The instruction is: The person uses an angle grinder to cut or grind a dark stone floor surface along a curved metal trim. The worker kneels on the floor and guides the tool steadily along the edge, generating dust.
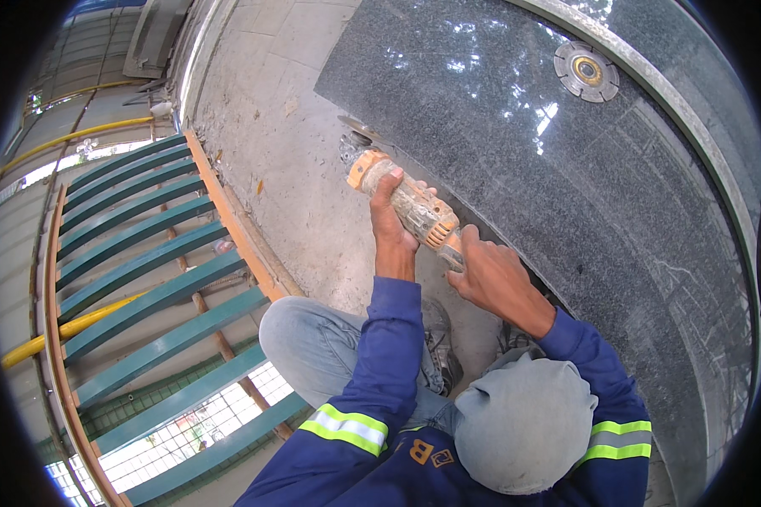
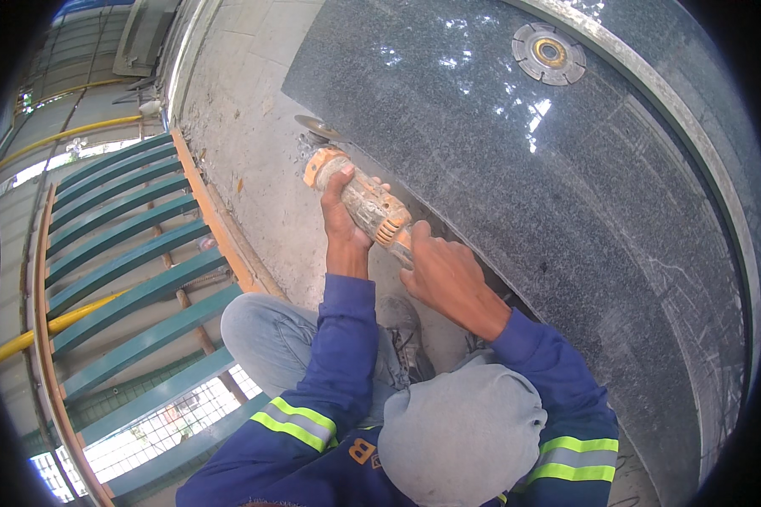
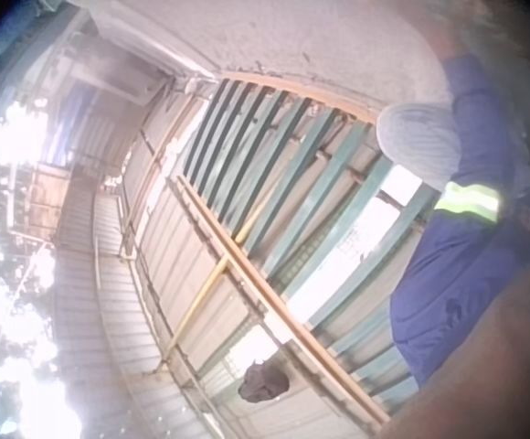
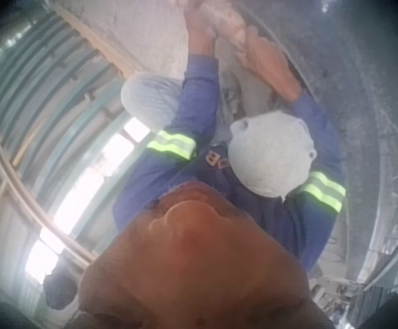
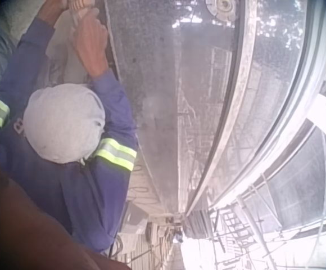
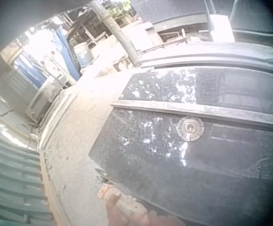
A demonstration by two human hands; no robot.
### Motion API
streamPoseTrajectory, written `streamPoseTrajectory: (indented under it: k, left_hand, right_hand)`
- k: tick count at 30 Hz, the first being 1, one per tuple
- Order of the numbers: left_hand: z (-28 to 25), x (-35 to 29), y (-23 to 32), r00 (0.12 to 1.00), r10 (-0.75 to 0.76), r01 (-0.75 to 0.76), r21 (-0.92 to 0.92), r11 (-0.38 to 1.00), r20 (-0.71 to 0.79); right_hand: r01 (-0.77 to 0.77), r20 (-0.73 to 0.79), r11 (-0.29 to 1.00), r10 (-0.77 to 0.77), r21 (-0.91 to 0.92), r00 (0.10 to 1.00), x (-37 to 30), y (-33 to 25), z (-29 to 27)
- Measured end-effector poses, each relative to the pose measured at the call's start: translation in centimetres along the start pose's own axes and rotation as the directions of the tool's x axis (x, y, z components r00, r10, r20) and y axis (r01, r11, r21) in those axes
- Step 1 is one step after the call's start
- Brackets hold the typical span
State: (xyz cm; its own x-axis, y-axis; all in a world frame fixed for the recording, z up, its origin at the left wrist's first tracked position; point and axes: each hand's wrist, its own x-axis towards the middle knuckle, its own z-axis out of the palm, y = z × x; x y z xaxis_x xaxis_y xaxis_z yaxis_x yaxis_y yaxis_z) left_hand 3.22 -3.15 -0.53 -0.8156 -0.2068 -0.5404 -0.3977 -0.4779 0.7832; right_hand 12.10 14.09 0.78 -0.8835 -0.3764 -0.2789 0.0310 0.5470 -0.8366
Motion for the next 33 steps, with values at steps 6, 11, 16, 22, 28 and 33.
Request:
streamPoseTrajectory:
  k: [6,11,16,22,28,33]
  left_hand:
    - [-0.1,0.2,-0.2,1.0,0.01,-0.01,-0.002,1.0,-0.011]
    - [-0.5,1.0,-0.2,1.0,-0.015,0.015,0.001,1.0,0.005]
    - [-0.7,1.1,-0.2,1.0,-0.011,0.011,-0.007,1.0,-0.014]
    - [0.2,-0.1,0.0,1.0,-0.022,0.022,0.001,1.0,-0.021]
    - [0.3,-0.2,0.0,1.0,-0.013,0.013,-0.002,1.0,-0.001]
    - [-0.2,0.5,-0.1,1.0,-0.008,0.008,-0.028,1.0,0.017]
  right_hand:
    - [-0.005,-0.009,1.0,0.005,0.007,1.0,0.1,0.0,0.1]
    - [0.008,-0.028,1.0,-0.008,0.021,1.0,0.5,0.5,0.5]
    - [-0.01,0.004,1.0,0.01,0.026,1.0,0.8,0.5,0.8]
    - [-0.01,-0.017,1.0,0.01,0.01,1.0,0.0,0.3,0.3]
    - [-0.016,-0.011,1.0,0.016,0.007,1.0,-0.2,-0.1,0.0]
    - [-0.017,-0.02,1.0,0.017,0.0,1.0,0.0,-0.2,-0.1]
